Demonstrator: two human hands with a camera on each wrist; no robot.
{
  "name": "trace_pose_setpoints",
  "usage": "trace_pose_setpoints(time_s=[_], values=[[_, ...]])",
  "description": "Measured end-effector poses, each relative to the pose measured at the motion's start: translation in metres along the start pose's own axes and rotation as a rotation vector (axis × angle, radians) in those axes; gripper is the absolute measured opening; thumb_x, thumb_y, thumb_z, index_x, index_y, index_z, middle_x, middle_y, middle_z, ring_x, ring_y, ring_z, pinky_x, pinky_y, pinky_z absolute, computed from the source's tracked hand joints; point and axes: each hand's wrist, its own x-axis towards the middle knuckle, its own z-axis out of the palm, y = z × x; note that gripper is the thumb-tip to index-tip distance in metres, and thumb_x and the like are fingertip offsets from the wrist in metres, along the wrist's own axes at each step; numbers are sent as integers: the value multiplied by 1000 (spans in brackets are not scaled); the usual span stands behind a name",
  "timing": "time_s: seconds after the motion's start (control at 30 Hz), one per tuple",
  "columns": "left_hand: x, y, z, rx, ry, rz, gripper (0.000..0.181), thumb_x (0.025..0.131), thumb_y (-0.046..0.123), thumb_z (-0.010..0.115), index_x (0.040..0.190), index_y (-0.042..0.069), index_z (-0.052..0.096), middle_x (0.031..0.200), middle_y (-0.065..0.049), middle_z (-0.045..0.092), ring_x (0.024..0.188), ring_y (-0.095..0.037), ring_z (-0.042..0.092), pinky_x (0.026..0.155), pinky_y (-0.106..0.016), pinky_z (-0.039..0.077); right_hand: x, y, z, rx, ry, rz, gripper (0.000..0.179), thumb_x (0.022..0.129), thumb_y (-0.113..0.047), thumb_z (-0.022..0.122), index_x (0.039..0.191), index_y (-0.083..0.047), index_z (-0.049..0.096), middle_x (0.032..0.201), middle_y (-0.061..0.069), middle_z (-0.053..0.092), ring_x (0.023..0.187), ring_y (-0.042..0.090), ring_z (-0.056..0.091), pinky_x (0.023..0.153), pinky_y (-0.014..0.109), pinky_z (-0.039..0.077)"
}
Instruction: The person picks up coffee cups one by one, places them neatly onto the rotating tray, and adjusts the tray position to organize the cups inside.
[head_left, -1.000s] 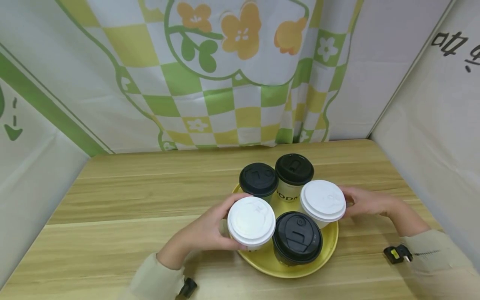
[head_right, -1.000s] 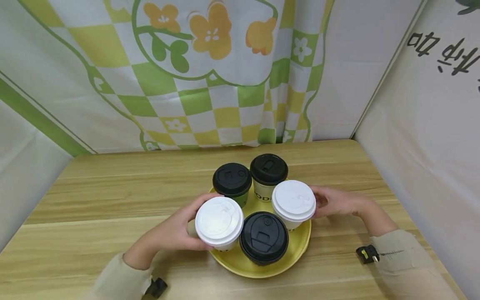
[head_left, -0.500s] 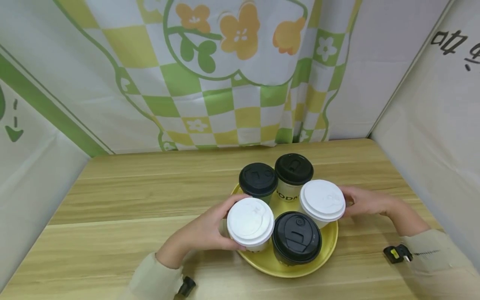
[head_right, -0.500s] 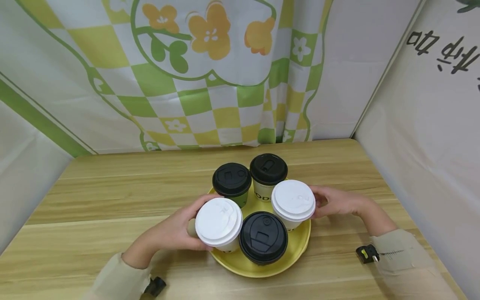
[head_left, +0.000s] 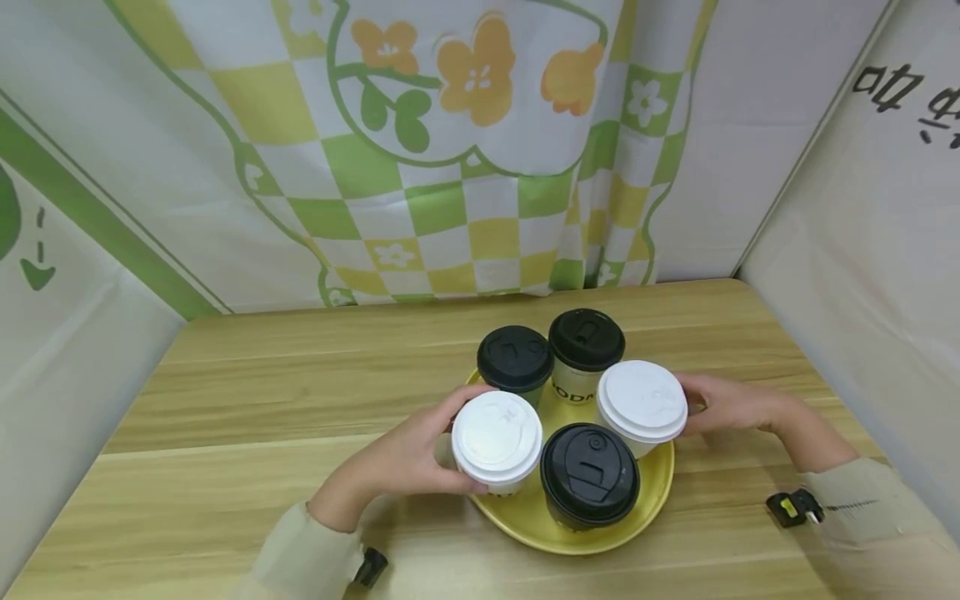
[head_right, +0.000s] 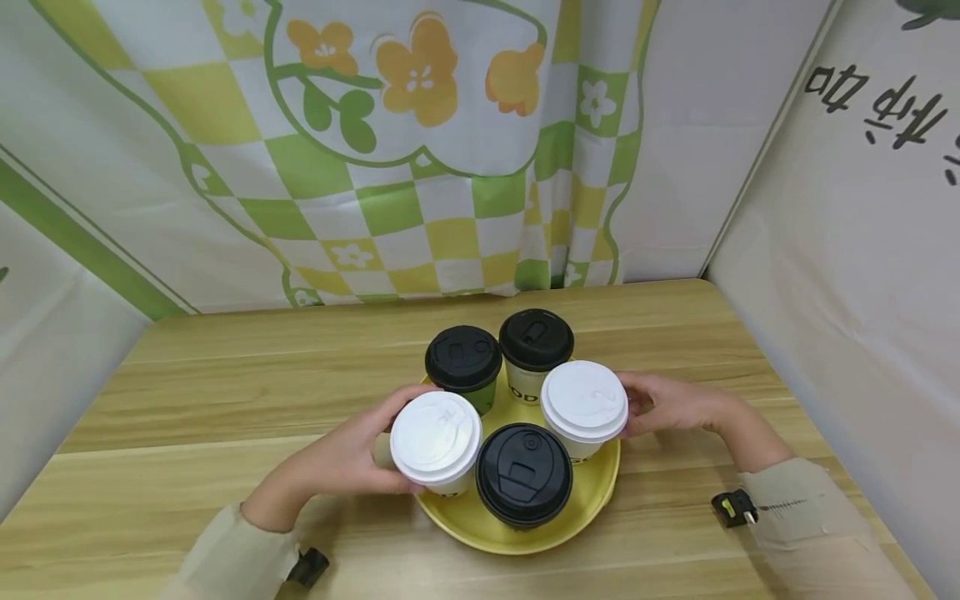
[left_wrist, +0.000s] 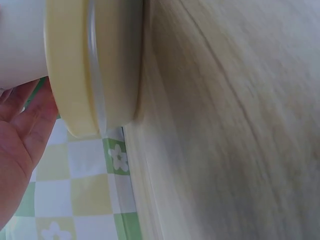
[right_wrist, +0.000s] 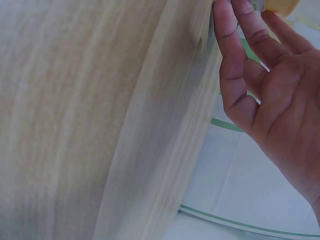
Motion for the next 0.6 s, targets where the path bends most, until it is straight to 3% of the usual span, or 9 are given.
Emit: trace_pose_setpoints(time_s=[0.33, 0.37, 0.57, 0.6], values=[[4, -1, -4, 39, -1, -4, 97, 70, 27, 91, 149, 25, 35, 141, 8, 53, 127, -14, 53, 104, -40, 49, 2, -2, -1, -17, 13, 19, 68, 90, -6, 68, 144, 14, 33, 138, 32, 49, 117, -2, 55, 96, 20, 47], [4, -1, -4, 37, -1, -10, 97, 70, 26, 91, 149, 25, 35, 141, 8, 52, 127, -14, 53, 104, -40, 49, 2, -2, -2, -33, 20, 18, 67, 90, -7, 68, 144, 14, 34, 139, 24, 52, 117, -3, 55, 96, 20, 47], [-2, 2, -13, 49, -4, -52, 99, 72, 28, 90, 151, 25, 32, 147, 5, 49, 128, -18, 54, 106, -47, 47, -2, -7, -6, -199, 142, 14, 57, 95, -11, 65, 143, 7, 42, 135, 17, 58, 112, -3, 55, 94, 27, 49], [-5, 2, -16, 60, -1, -58, 99, 73, 29, 90, 152, 25, 31, 148, 3, 49, 129, -20, 53, 105, -49, 47, -3, -9, -7, -227, 175, 14, 56, 95, -11, 64, 143, 6, 43, 134, 23, 56, 112, 1, 56, 92, 30, 51]])
